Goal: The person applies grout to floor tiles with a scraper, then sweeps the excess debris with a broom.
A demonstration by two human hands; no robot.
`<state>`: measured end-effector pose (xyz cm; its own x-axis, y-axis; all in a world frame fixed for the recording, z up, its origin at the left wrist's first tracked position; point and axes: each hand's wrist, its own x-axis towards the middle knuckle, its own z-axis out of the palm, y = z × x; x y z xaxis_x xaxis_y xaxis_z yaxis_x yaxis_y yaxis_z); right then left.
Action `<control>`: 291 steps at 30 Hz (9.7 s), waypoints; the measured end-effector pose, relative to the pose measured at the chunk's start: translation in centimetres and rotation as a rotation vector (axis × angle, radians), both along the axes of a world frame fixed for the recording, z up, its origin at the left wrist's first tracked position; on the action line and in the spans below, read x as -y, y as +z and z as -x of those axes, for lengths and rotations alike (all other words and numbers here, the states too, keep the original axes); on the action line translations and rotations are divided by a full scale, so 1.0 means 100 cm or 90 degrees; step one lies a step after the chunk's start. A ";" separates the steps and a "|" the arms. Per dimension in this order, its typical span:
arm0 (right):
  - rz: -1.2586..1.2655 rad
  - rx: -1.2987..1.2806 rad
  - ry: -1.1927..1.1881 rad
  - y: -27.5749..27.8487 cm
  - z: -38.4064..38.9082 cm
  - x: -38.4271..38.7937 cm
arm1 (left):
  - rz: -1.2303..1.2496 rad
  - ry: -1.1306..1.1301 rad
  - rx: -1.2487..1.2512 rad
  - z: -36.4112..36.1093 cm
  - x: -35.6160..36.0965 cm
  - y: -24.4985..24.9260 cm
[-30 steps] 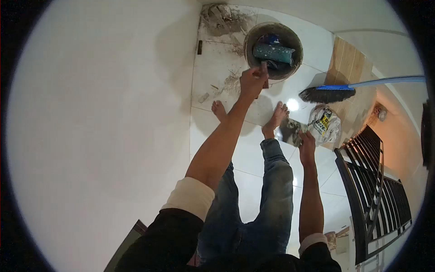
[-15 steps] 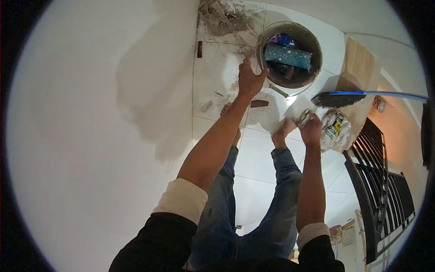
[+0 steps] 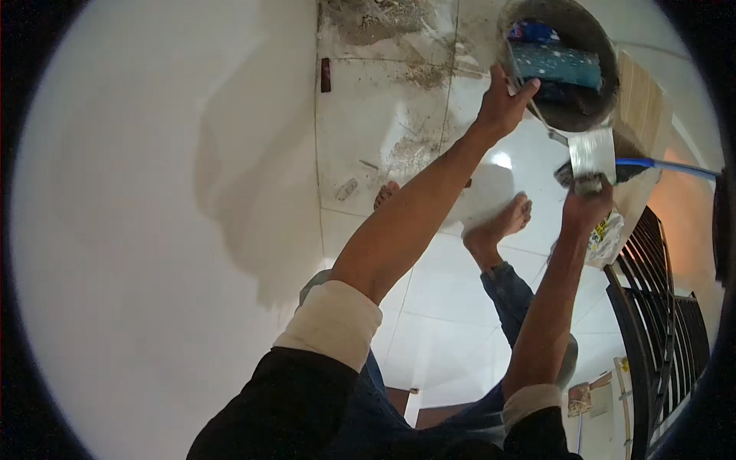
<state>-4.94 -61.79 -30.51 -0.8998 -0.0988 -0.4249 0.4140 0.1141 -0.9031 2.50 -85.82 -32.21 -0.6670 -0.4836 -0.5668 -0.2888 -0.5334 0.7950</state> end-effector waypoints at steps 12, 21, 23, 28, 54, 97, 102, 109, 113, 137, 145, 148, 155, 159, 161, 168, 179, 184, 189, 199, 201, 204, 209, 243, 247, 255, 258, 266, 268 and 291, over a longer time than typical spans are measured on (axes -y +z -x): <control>-0.246 -0.378 0.580 -0.039 -0.031 0.247 | 0.785 -0.028 0.336 -0.137 0.289 -0.111; -0.510 -0.522 0.495 -0.148 0.054 0.428 | 0.936 -0.135 0.204 -0.094 0.398 -0.183; -0.470 -0.439 0.486 -0.173 0.075 0.409 | 0.999 -0.135 0.274 -0.095 0.387 -0.198; -0.246 -0.157 0.351 -0.247 0.040 0.382 | 1.007 -0.096 0.125 -0.080 0.328 -0.203; 0.065 -0.344 -0.014 0.040 0.044 0.225 | 0.669 0.178 -0.456 0.076 0.090 0.029; -0.521 -0.910 0.614 -0.189 0.047 0.474 | 0.878 0.140 0.287 -0.228 0.158 -0.175; -0.581 -0.806 0.948 -0.164 -0.030 0.423 | 0.835 0.138 0.430 -0.251 0.150 -0.193; -0.643 -0.723 0.628 -0.135 0.007 0.384 | 0.863 -0.026 0.156 -0.192 0.178 -0.196; -0.716 -0.769 0.596 -0.189 0.054 0.359 | 0.892 -0.016 0.097 -0.182 0.213 -0.202; 0.117 0.248 0.226 -0.208 -0.102 0.305 | 0.764 0.002 -0.195 -0.104 0.167 -0.206; 0.274 0.147 0.219 -0.149 -0.086 0.264 | 0.731 0.031 -0.219 -0.076 0.135 -0.116; 0.316 -0.061 0.168 -0.053 -0.067 0.256 | 0.772 0.006 -0.330 -0.045 0.130 -0.038; -0.086 -0.330 0.107 0.059 0.047 0.191 | 0.582 -0.171 -0.538 0.100 0.089 0.045; -0.681 -0.672 0.168 0.024 0.110 0.165 | 0.635 -0.090 -0.477 0.094 0.097 0.014; -0.712 -0.715 0.146 0.043 0.097 0.159 | 0.712 0.059 -0.495 0.046 0.115 -0.013; -0.503 -0.788 0.289 0.054 -0.016 0.234 | 0.771 0.270 0.063 -0.222 0.099 -0.137; -0.397 -0.872 0.772 -0.142 -0.067 0.531 | 0.770 0.139 0.557 -0.490 -0.097 -0.195; -0.475 -0.986 0.842 -0.204 -0.047 0.616 | 0.658 0.141 0.674 -0.486 -0.114 -0.184; -0.421 -0.880 1.098 -0.194 -0.105 0.523 | 0.594 0.126 0.736 -0.445 -0.082 -0.184; -0.491 -0.913 0.809 -0.182 -0.013 0.499 | 0.716 -0.045 0.574 -0.354 0.037 -0.196; -0.431 -0.980 0.817 -0.207 0.018 0.506 | 0.725 -0.047 0.544 -0.317 0.064 -0.194; -0.621 -0.889 1.027 -0.188 -0.025 0.475 | 0.787 -0.030 0.448 -0.279 0.091 -0.199; -0.456 -0.646 1.164 -0.144 -0.107 0.368 | 0.824 -0.078 0.277 -0.247 0.106 -0.199; -0.564 -0.679 0.365 -0.208 0.119 0.192 | 0.843 -0.063 0.083 -0.211 0.141 -0.206; -0.711 -0.579 0.545 -0.179 0.090 0.244 | 0.922 -0.077 0.264 -0.194 0.129 -0.218; -0.519 -0.602 0.689 -0.165 -0.054 0.185 | 0.896 -0.237 -0.013 -0.149 0.090 -0.205; -0.533 -0.600 0.473 -0.151 -0.001 0.159 | 0.772 -0.218 -0.063 -0.174 0.108 -0.205; -0.605 -0.607 0.684 -0.162 -0.099 0.203 | 0.898 -0.254 0.026 -0.199 0.115 -0.199; -0.574 -0.641 0.654 -0.156 -0.077 0.221 | 0.908 -0.224 0.020 -0.196 0.112 -0.201; -0.546 -0.946 0.626 -0.233 0.102 0.325 | 0.910 -0.060 0.281 -0.208 0.118 -0.221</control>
<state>-15.09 -94.28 -53.77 -0.3012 -0.9111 0.2813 -0.9504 0.3110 -0.0104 23.31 -97.59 -54.27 -0.6327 -0.7541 0.1762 -0.6261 0.6320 0.4567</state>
